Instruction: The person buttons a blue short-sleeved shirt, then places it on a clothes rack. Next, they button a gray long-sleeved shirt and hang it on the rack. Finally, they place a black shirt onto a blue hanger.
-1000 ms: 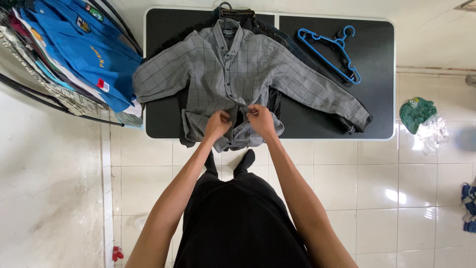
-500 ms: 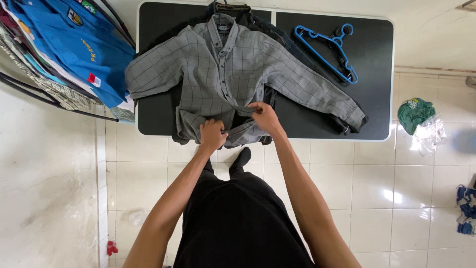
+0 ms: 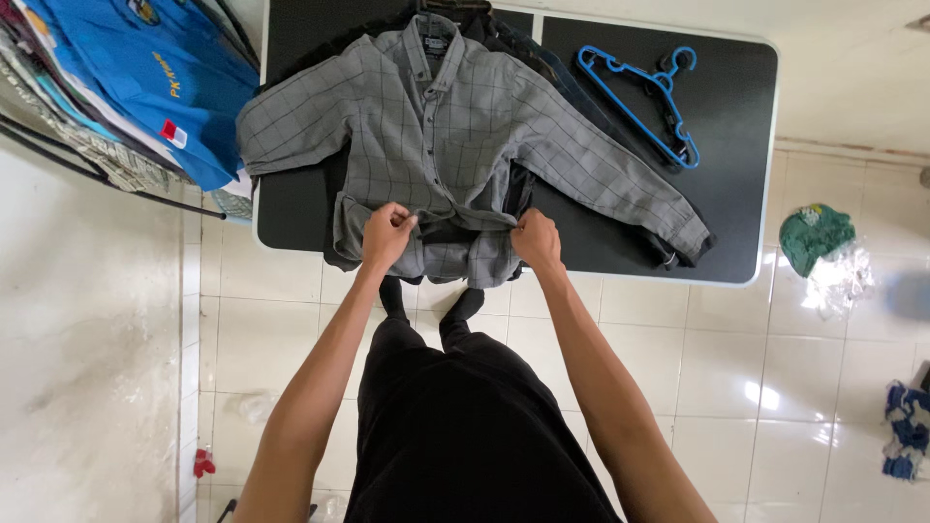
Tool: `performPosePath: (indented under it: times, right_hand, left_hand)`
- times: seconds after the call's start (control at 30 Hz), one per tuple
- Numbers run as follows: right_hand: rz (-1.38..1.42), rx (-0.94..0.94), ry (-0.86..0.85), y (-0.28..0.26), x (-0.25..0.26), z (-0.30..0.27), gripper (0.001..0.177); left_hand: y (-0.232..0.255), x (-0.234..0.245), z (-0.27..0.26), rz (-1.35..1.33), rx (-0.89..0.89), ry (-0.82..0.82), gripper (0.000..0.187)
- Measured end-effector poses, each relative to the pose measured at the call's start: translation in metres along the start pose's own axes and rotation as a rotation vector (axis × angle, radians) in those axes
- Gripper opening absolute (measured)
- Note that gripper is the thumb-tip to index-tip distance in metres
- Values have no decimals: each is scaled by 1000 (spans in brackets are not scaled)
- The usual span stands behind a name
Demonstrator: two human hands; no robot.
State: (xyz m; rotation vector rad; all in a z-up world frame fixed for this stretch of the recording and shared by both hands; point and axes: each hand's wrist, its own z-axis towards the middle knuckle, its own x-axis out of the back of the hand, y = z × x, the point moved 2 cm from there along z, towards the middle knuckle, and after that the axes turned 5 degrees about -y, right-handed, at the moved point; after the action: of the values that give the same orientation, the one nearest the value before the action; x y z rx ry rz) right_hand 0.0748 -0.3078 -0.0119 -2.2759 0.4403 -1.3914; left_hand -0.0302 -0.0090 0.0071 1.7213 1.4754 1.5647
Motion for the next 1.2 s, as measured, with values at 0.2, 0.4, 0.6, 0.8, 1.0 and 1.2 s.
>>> performPosePath:
  times: [0.2, 0.4, 0.6, 0.8, 1.0, 1.2]
  right_hand:
    - [680, -110, -412, 6, -13, 6, 20]
    - [1046, -29, -435, -49, -34, -10, 31]
    - [1060, 116, -358, -122, -65, -27, 32]
    - [1148, 88, -239, -154, -77, -45, 30]
    - [1255, 64, -179, -155, -73, -53, 27]
    - [1291, 86, -124, -157, -79, -62, 22]
  left_hand:
    - [0, 11, 2, -232, -86, 7, 19]
    - [4, 24, -2, -318, -148, -12, 4]
    - [4, 34, -2, -447, -145, -36, 4]
    - [14, 32, -14, -556, -142, -96, 5]
    - [23, 40, -28, -537, -195, -154, 18]
    - [25, 47, -32, -283, -329, 28, 9]
